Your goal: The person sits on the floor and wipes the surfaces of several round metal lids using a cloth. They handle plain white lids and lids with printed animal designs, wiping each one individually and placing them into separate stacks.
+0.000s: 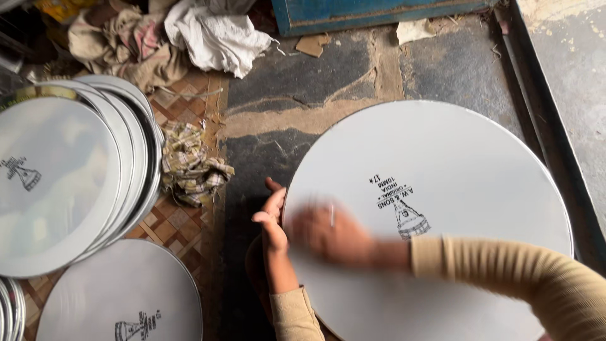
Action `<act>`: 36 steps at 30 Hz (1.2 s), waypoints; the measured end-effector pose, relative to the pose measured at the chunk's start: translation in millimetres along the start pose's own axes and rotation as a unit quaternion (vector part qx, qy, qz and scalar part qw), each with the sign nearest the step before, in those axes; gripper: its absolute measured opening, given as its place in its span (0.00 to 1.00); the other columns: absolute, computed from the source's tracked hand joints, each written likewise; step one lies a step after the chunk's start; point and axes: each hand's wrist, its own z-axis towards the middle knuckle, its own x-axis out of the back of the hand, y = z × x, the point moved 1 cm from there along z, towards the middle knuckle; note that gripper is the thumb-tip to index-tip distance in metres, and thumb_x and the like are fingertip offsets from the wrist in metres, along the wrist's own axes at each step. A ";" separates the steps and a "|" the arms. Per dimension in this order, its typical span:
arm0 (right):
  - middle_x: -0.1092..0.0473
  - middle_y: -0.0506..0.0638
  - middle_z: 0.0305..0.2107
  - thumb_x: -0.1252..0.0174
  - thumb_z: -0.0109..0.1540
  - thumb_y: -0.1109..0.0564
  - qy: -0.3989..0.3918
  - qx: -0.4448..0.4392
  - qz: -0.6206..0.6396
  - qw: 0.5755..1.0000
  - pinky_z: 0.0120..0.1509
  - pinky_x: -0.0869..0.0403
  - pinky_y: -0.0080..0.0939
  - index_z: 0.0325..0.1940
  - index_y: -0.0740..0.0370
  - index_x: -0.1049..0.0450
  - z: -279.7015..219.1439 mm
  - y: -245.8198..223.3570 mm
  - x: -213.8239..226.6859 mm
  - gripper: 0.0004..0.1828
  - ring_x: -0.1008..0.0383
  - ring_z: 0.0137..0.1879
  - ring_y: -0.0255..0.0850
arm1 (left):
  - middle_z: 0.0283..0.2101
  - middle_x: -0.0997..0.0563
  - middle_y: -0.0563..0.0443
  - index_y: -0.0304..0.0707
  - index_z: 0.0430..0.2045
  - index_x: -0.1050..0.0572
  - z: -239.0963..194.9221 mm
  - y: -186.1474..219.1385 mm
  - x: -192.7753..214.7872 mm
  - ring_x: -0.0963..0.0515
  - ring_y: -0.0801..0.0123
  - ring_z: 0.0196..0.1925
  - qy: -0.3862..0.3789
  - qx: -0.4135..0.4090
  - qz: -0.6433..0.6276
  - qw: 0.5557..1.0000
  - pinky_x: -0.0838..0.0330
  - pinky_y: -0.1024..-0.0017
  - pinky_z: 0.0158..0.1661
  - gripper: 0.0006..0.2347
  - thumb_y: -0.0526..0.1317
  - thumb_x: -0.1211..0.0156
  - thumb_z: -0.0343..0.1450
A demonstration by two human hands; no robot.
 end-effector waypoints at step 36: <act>0.30 0.54 0.46 0.37 0.69 0.52 0.144 -0.377 -0.256 0.878 0.62 0.25 0.41 0.58 0.56 0.28 -415.7 46.1 57.0 0.14 0.27 0.53 0.45 | 0.46 0.18 0.48 0.30 0.47 0.28 -227.4 79.3 110.0 0.17 0.63 0.45 0.490 -0.001 -0.088 0.867 0.21 0.61 0.45 0.16 0.45 0.46 0.72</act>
